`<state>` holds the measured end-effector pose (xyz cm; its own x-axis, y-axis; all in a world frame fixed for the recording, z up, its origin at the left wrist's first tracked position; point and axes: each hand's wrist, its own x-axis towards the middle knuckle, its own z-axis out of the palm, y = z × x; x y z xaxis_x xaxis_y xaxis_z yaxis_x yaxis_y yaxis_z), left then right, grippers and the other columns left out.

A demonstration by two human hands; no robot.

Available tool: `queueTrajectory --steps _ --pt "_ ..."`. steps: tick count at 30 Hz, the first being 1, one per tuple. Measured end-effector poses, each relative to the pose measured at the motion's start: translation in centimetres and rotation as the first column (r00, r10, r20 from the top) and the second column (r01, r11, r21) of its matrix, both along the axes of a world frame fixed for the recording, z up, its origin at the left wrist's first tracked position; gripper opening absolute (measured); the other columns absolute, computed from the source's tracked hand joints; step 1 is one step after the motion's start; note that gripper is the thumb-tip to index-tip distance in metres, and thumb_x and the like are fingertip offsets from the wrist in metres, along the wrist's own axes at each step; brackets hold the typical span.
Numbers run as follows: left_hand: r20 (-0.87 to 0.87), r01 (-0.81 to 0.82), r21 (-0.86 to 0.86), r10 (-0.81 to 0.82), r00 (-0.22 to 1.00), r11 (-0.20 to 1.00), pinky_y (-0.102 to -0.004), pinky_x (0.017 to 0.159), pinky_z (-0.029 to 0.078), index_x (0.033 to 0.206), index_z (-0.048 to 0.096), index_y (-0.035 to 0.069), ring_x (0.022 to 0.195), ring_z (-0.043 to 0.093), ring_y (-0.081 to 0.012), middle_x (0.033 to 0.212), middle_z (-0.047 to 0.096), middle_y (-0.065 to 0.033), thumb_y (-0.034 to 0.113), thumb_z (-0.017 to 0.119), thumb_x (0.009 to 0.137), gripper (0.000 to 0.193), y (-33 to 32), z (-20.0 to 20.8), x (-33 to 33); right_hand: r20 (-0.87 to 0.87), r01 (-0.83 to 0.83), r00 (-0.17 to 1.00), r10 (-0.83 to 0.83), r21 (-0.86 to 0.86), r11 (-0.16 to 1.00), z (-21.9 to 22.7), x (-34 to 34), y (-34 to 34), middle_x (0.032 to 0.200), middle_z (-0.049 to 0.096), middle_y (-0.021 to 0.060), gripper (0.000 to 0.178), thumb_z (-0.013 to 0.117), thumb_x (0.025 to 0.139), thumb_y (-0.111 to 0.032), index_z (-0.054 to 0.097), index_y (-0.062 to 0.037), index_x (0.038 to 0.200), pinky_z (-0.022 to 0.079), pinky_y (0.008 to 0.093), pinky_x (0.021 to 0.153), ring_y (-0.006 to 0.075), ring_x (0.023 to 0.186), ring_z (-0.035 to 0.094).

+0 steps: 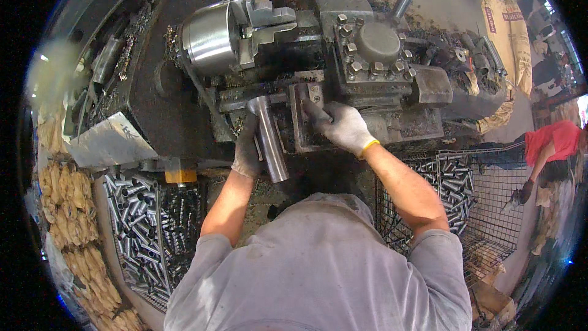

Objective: The person repeatedly picks up cylindrical metal parts from a wire basket, places them into a lathe chuck, and then removes them to place them into a second basket. The cycle of loading and unloading parts is repeated continuously.

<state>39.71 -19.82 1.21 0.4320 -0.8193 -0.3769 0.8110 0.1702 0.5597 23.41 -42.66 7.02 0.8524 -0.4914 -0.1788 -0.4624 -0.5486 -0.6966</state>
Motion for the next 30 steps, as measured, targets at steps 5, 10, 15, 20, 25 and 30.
queueTrajectory --steps 5,10,15,20,25,30 --pt "-0.107 -0.239 -0.034 0.234 0.966 0.971 -0.0469 0.103 0.053 0.135 0.061 0.008 0.116 0.065 -0.0284 0.129 0.068 -0.0133 0.061 0.051 0.104 0.062 -4.4 3.7 -1.5 -0.133 -0.04 0.988 0.082 0.296 0.954 4.2 2.3 0.4 0.107 0.074 0.0174 0.07 0.079 0.086 -0.044 0.063 -0.0011 0.138 0.055 0.0358 0.092 0.0199 0.096 0.068" --pt "0.21 -0.158 -0.24 0.21 0.955 0.958 -0.0463 0.115 0.044 0.147 0.051 0.008 0.126 0.06 -0.0292 0.139 0.062 -0.0103 0.057 0.046 0.107 0.063 -6.7 4.8 -1.7 -0.04 0.047 0.999 -0.03 0.516 0.855 6.2 4.3 2.8 0.11 0.075 0.0164 0.075 0.088 0.07 -0.04 0.064 0.0008 0.128 0.057 0.0401 0.092 0.0281 0.1 0.073" --pt "0.348 -0.053 -0.172 0.111 0.931 0.984 -0.0433 0.113 0.048 0.157 0.044 0.01 0.136 0.054 -0.0226 0.151 0.055 -0.0136 0.032 0.06 0.106 0.058 -7.2 2.0 2.2 0.407 -0.414 0.827 0.388 -0.025 0.91 15.5 3.6 -2.1 0.119 0.073 0.0202 0.088 0.088 0.064 -0.031 0.056 -0.0031 0.14 0.059 0.0452 0.093 0.0363 0.105 0.074" --pt "0.69 -0.274 0.383 -0.075 0.72 0.882 -0.0291 0.098 0.049 0.134 0.066 0.001 0.11 0.063 -0.0142 0.12 0.071 -0.0065 0.019 0.061 0.102 0.037 -4.3 1.8 0.9 0.108 -0.336 0.778 0.619 -0.761 0.555 21.0 12.6 -13.4 0.103 0.072 0.0199 0.07 0.084 0.071 -0.027 0.061 -0.0066 0.134 0.06 0.0511 0.079 0.0413 0.093 0.073" --pt "0.57 -0.56 0.37 0.295 0.767 0.741 -0.0289 0.085 0.052 0.119 0.07 0.0 0.094 0.068 -0.0137 0.105 0.074 -0.0041 0.022 0.069 0.1 0.029 3.9 -0.8 -2.2 -0.511 -0.593 0.744 0.431 -0.802 0.074 15.3 20.7 -20.5 0.1 0.075 0.0196 0.054 0.081 0.071 -0.026 0.07 -0.0058 0.121 0.061 0.0478 0.082 0.0366 0.094 0.075" --pt "0.339 -0.743 0.521 0.697 0.632 0.421 -0.0324 0.063 0.048 0.111 0.07 0.007 0.074 0.059 -0.0157 0.097 0.068 -0.0018 0.024 0.071 0.099 0.021 13.4 -6.7 -6.2 -0.5 -0.692 0.699 0.511 -0.293 0.66 9.7 23.5 -20.0 0.109 0.076 0.0192 0.063 0.081 0.064 -0.033 0.07 -0.0069 0.121 0.058 0.0483 0.085 0.0376 0.1 0.073"
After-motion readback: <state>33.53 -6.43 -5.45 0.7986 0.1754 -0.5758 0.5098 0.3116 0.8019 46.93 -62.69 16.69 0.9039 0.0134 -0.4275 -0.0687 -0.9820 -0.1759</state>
